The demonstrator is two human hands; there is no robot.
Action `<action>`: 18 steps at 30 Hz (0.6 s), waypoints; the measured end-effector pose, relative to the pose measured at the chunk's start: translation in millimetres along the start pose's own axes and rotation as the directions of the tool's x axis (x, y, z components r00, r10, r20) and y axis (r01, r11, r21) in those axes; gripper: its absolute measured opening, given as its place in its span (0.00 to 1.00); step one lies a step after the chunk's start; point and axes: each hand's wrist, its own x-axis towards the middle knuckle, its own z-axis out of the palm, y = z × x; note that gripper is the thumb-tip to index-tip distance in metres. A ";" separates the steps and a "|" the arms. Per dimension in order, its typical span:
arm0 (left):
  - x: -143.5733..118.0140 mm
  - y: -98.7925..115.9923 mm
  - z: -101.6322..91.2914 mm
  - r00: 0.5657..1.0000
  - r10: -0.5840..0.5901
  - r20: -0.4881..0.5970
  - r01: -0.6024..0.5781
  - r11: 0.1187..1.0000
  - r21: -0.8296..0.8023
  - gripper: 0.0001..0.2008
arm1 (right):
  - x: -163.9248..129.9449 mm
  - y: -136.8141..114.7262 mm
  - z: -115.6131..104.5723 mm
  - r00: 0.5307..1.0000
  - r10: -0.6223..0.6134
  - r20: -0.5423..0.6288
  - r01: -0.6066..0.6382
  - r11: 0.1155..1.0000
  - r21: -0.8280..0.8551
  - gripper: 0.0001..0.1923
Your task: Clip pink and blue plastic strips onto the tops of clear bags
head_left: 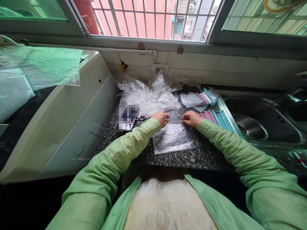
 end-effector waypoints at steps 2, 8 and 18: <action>8.5 3.7 0.5 1.000 0.021 0.022 -0.020 1.000 -0.024 0.15 | -1.2 -1.5 -6.5 0.999 -0.035 -0.030 0.035 0.999 0.009 0.03; 31.7 5.5 4.4 0.990 0.040 0.134 -0.006 0.969 -0.247 0.12 | 0.8 -7.9 -27.6 0.978 -0.160 -0.132 0.173 0.981 0.092 0.04; -0.6 -15.5 -23.8 0.993 -0.108 -0.051 0.043 0.722 -0.690 0.06 | -6.3 11.7 -8.1 0.892 0.451 -0.044 -0.216 0.509 0.833 0.17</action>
